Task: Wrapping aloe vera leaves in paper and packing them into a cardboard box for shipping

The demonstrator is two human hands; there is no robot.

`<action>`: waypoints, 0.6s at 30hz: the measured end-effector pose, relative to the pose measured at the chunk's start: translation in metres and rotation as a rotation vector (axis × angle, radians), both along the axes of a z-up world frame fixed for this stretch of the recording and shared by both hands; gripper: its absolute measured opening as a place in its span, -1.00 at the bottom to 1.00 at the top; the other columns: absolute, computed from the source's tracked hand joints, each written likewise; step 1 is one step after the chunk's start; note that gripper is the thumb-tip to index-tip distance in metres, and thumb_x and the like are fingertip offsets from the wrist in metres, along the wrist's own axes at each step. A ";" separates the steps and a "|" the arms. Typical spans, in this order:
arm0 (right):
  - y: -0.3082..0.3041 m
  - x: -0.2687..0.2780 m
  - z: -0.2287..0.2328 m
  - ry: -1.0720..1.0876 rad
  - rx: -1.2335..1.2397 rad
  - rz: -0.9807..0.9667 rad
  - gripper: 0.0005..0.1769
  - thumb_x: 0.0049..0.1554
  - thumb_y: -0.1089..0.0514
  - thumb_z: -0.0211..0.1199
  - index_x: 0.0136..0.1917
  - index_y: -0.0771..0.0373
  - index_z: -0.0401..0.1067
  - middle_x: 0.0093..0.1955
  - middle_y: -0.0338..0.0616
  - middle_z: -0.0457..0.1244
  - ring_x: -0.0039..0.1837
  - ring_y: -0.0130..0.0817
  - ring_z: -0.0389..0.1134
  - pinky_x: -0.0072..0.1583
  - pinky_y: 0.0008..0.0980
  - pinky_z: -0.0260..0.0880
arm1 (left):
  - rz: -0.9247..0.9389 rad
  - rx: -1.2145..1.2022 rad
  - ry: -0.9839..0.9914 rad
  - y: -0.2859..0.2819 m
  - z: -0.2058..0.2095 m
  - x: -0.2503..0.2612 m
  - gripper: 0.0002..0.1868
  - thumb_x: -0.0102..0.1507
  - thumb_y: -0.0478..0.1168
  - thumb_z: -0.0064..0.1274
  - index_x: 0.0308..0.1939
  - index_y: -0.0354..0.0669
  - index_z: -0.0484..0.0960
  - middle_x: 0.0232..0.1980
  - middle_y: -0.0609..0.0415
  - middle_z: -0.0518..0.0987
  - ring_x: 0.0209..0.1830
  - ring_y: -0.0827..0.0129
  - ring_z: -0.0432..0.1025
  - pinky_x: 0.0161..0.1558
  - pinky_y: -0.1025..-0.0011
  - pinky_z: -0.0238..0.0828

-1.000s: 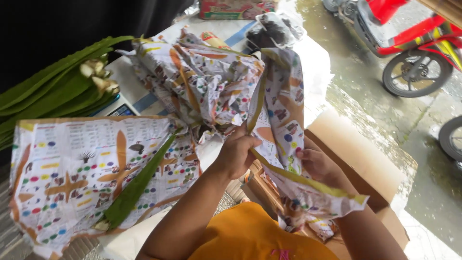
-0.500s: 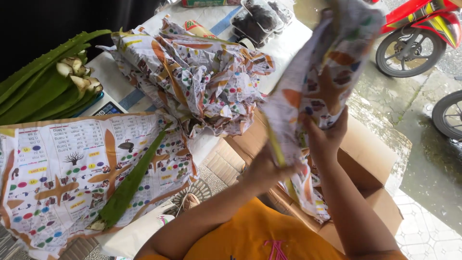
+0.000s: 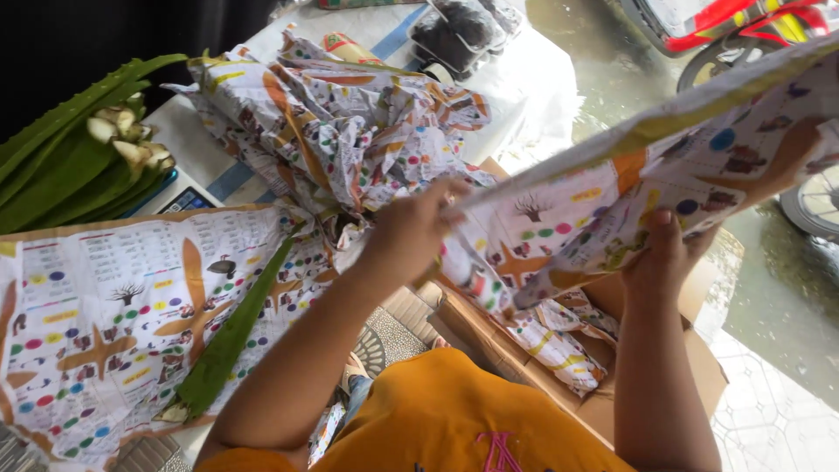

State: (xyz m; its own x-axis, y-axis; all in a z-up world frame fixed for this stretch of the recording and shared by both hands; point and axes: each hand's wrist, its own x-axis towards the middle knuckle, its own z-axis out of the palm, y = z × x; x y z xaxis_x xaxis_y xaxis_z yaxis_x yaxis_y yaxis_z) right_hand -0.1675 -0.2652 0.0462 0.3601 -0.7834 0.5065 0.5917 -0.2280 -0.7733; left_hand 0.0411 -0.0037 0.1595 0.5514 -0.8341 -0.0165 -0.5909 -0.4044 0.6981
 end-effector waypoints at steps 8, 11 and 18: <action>0.012 0.006 -0.002 -0.280 0.173 -0.209 -0.13 0.21 0.14 0.50 0.56 0.04 -0.01 0.56 0.00 0.13 0.61 -0.01 0.18 0.71 0.12 0.27 | -0.150 -0.657 0.475 0.003 -0.054 -0.030 0.13 0.07 0.31 0.19 0.49 -0.06 -0.07 0.40 -0.21 0.25 0.35 -0.08 0.36 0.21 0.08 0.50; 0.017 0.005 0.002 -0.390 0.362 -0.278 0.05 0.07 0.14 0.70 0.57 0.05 0.04 0.56 0.02 0.23 0.60 0.04 0.28 0.69 0.18 0.33 | -0.051 -0.657 0.166 -0.014 -0.105 -0.048 -0.15 0.16 0.40 0.05 0.20 -0.17 0.23 0.19 -0.17 0.39 0.24 0.01 0.34 0.26 0.08 0.28; 0.009 -0.008 -0.020 -0.414 0.407 -0.288 -0.16 0.14 0.12 0.68 0.46 0.04 0.15 0.49 0.04 0.26 0.54 0.10 0.30 0.61 0.27 0.30 | 0.082 -0.842 -0.412 -0.019 -0.157 -0.035 -0.90 0.29 -0.38 0.08 -0.24 -0.07 0.62 -0.29 0.07 0.58 -0.27 0.06 0.52 -0.10 0.18 0.48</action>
